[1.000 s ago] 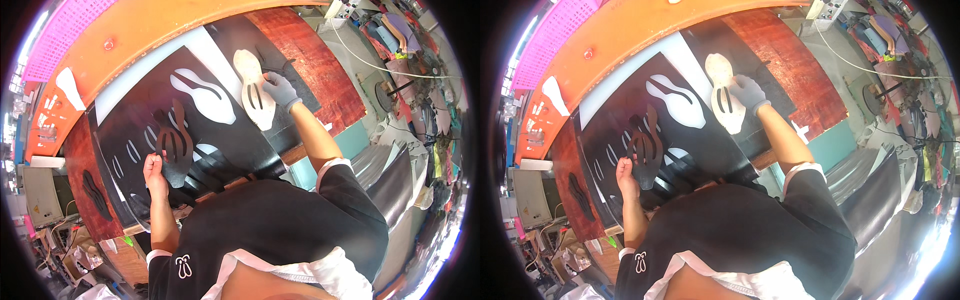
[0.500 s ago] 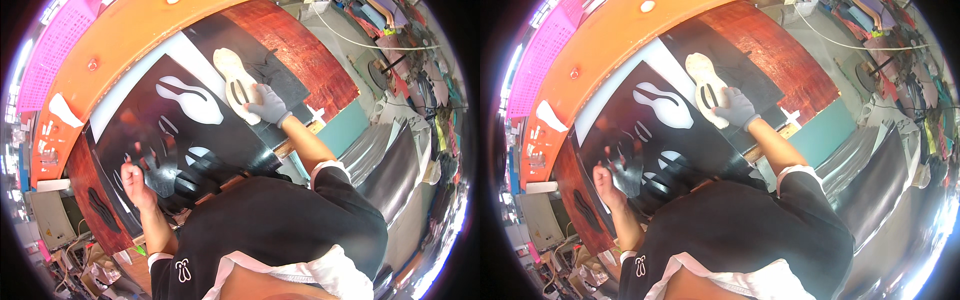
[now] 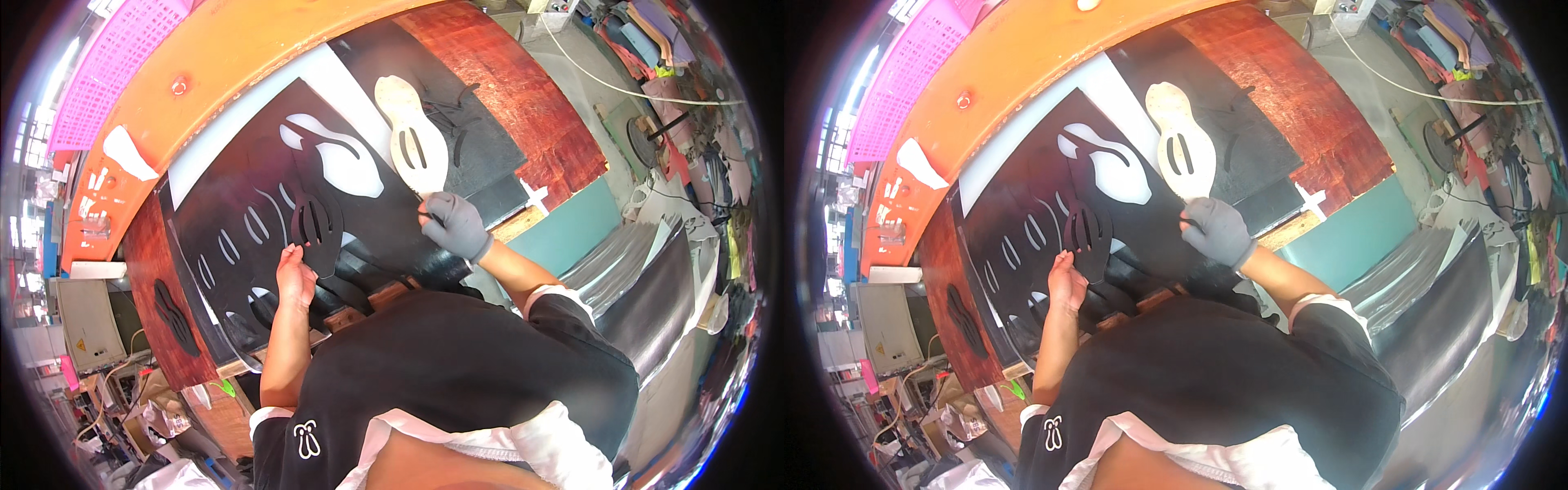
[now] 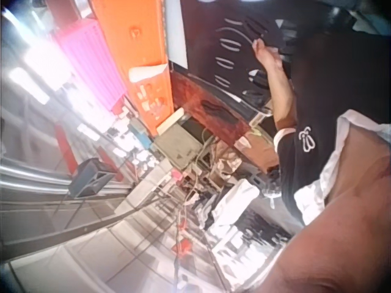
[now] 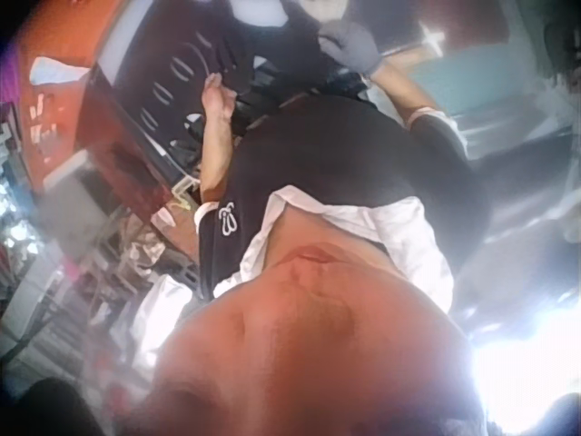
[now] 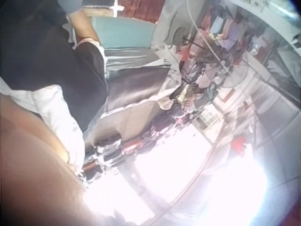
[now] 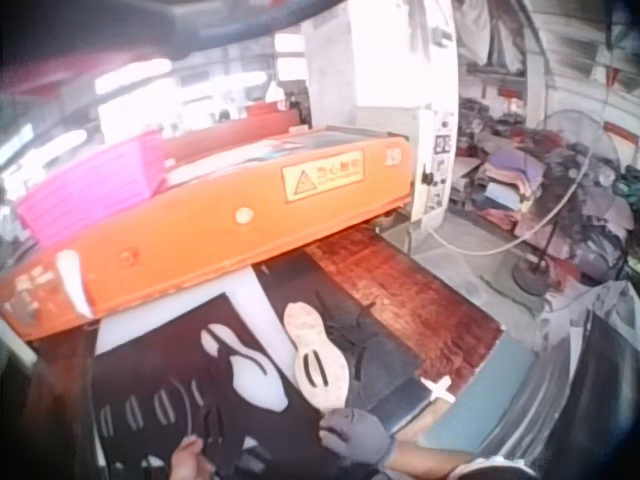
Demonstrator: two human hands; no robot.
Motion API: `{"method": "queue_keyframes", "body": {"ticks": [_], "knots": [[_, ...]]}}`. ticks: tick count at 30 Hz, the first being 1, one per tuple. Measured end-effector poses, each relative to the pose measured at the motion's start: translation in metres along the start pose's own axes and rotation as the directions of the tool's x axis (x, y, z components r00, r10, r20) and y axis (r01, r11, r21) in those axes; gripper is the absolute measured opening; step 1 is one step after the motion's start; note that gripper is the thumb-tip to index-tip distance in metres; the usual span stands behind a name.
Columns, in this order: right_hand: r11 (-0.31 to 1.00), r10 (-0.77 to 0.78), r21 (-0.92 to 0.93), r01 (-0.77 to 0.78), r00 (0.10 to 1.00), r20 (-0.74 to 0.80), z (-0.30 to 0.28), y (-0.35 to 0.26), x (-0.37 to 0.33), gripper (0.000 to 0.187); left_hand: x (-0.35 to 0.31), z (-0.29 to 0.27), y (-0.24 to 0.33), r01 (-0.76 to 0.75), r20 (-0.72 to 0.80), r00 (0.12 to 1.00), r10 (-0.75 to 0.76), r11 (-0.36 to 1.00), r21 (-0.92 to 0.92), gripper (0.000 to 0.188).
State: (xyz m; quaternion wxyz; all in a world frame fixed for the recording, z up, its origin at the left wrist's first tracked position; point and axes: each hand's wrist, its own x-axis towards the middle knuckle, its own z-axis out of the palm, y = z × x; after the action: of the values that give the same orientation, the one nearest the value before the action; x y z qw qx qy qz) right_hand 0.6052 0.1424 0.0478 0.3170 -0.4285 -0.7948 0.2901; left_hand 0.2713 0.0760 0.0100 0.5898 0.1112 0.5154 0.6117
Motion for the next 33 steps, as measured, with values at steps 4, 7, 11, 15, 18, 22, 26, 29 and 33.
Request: {"method": "queue_keyframes", "body": {"ticks": [4, 7, 11, 15, 18, 22, 26, 29, 33], "knots": [[0.977, 0.214, 0.023, -0.213, 0.972, -0.093, 0.022, -0.012, -0.029, 0.033, -0.006, -0.022, 0.009, -0.079, 0.040, 0.996, 0.074, 0.987, 0.137, 0.022], [0.966, 0.252, 0.077, -0.246, 0.963, -0.092, 0.036, -0.007, -0.035, 0.036, -0.002, -0.028, 0.006, 0.021, -0.109, 0.994, 0.001, 0.979, 0.203, 0.024], [0.929, 0.362, 0.107, -0.353, 0.929, -0.077, 0.041, -0.004, -0.036, 0.037, 0.014, -0.035, 0.003, 0.034, 0.072, 0.996, -0.052, 0.972, 0.232, 0.029], [0.892, 0.449, 0.018, -0.452, 0.889, 0.090, 0.055, -0.031, -0.057, 0.036, 0.008, -0.055, 0.018, 0.096, 0.133, 0.983, -0.126, 0.973, 0.208, 0.033], [0.846, 0.528, 0.015, -0.533, 0.841, 0.121, 0.069, -0.051, -0.075, 0.035, 0.001, -0.068, 0.026, 0.162, 0.148, 0.972, -0.184, 0.976, 0.145, 0.037], [0.851, 0.507, -0.197, -0.487, 0.859, 0.071, 0.071, -0.063, -0.085, 0.036, 0.002, -0.079, 0.026, 0.270, 0.285, 0.911, -0.297, 0.954, 0.129, 0.042], [0.855, 0.281, -0.418, -0.307, 0.952, -0.124, 0.075, -0.084, -0.067, 0.053, 0.001, -0.084, 0.028, 0.275, 0.353, 0.886, -0.302, 0.953, 0.125, 0.041], [0.883, -0.131, -0.466, 0.056, 0.983, -0.129, 0.097, -0.113, -0.041, 0.061, -0.008, -0.076, 0.030, 0.330, 0.369, 0.866, -0.338, 0.940, 0.086, 0.041], [0.825, -0.395, -0.314, 0.471, 0.876, 0.276, 0.140, -0.140, 0.009, 0.046, -0.024, -0.058, 0.034, 0.268, 0.495, 0.825, -0.272, 0.960, 0.081, 0.038]]}}
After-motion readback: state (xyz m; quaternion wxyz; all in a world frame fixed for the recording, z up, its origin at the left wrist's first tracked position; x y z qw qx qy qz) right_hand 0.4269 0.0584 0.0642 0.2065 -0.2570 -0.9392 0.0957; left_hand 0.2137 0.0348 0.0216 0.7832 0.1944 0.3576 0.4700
